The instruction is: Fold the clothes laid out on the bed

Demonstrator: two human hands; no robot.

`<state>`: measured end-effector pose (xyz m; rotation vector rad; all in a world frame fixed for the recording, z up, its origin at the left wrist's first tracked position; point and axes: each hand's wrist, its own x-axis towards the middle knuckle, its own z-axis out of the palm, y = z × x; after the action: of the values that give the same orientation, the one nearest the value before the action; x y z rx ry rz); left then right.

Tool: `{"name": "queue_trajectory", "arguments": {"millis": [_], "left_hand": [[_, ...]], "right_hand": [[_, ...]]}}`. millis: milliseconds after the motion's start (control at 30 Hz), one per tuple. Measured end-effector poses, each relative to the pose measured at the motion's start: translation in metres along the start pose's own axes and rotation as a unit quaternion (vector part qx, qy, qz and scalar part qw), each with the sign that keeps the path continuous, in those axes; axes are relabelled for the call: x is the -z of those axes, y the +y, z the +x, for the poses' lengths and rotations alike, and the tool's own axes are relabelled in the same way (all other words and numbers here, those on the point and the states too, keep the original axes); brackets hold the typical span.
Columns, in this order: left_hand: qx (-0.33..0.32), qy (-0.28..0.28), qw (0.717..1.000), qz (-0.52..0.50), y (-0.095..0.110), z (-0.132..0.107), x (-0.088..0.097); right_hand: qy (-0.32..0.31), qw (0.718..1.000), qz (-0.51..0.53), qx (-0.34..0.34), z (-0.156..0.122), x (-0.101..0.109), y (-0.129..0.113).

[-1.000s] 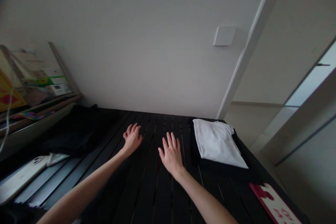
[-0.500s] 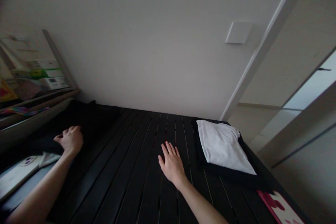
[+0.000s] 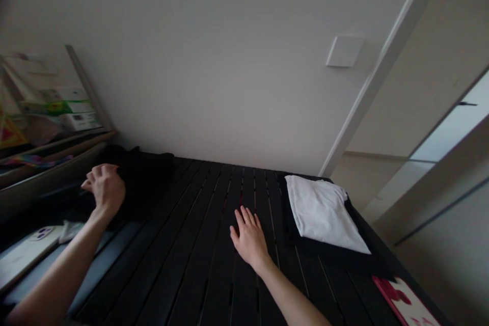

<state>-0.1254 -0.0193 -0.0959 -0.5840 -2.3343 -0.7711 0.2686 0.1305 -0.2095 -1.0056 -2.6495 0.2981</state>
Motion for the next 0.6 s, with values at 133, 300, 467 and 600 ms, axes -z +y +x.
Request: {"name": "queue_trajectory", "arguments": {"millis": [133, 300, 467, 600], "left_hand": [[-0.105, 0.064, 0.973, -0.193, 0.056, -0.003, 0.038], [-0.166, 0.002, 0.907, -0.386, 0.136, -0.045, 0.077], [-0.103, -0.312, 0.722, -0.609, 0.191, -0.096, 0.092], [-0.125, -0.449, 0.663, -0.585, 0.204, -0.125, 0.084]], "right_hand": [[0.023, 0.999, 0.027, -0.002, 0.0, -0.008, 0.004], [0.155, 0.98, 0.121, 0.025, 0.002, -0.008, 0.006], [0.263, 0.935, 0.227, 0.065, 0.003, 0.007, 0.002], [0.233, 0.914, 0.331, 0.043, 0.001, 0.005, 0.017]]}}
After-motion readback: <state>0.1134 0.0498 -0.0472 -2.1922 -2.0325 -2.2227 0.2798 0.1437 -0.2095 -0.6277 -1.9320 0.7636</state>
